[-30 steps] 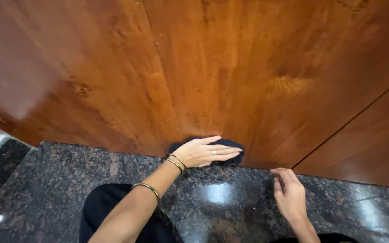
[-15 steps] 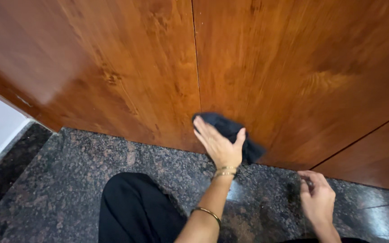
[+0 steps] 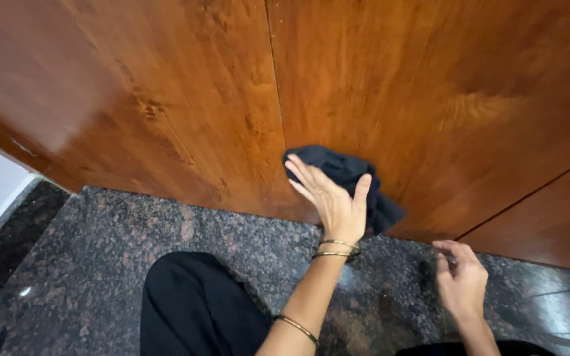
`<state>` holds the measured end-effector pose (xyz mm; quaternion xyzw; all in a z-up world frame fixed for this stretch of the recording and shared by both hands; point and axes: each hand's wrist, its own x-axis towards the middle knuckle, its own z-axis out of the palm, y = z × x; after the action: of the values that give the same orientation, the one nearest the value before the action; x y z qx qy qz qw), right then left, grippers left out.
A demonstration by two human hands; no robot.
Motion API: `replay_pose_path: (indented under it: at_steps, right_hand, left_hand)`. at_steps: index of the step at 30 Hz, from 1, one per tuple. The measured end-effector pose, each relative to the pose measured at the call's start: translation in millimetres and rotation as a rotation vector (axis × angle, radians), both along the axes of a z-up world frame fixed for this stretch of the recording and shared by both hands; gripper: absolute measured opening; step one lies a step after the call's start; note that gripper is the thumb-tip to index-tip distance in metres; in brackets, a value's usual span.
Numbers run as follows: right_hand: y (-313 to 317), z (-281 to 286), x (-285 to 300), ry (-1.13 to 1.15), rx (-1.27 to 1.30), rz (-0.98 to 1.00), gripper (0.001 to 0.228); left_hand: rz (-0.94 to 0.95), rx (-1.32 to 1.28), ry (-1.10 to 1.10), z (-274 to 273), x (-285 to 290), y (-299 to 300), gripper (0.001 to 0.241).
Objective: The person wipes the front surfaces of wooden cabinet doors with a black cloth, moving from the lower doors upward to the countertop level. The person then wipes a small wooden bedside table before the clip ends.
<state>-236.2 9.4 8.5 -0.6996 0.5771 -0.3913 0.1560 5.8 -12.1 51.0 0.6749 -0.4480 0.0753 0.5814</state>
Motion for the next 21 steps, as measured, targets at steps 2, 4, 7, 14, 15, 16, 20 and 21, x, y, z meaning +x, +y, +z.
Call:
replay_pose_path:
  at_steps: [2,4,7,14,15,16,20,21]
  right_hand:
    - [-4,1,1,-0.011,0.047,-0.025,0.021]
    - [-3,0,1,-0.010,0.071,-0.030,0.022]
    - [-5,-2,2,-0.041,0.048,-0.031,0.021]
    - [-5,1,-2,-0.063,0.022,-0.012,0.021]
    - [-6,3,-3,-0.062,0.020,-0.021,0.020]
    - [-6,4,-6,-0.059,0.022,-0.032,0.019]
    - [-9,13,-10,-0.145,-0.081,-0.020,0.018]
    - [-12,16,-11,-0.172,-0.101,-0.022,0.018]
  left_hand:
    - [-0.026,0.021,-0.025,-17,5,-2,0.117]
    - [-0.009,0.043,-0.061,-55,10,1,0.117]
    - [-0.019,-0.025,0.066,-124,1,-3,0.118]
    - [0.057,0.247,0.082,-156,-10,-14,0.113]
    - [0.078,0.288,-0.066,-141,-7,-6,0.111]
    - [0.098,0.330,-0.213,-123,-6,1,0.109]
    - [-0.046,0.605,-0.465,-34,-9,11,0.102]
    - [-0.137,0.724,-0.486,-15,-15,9,0.094]
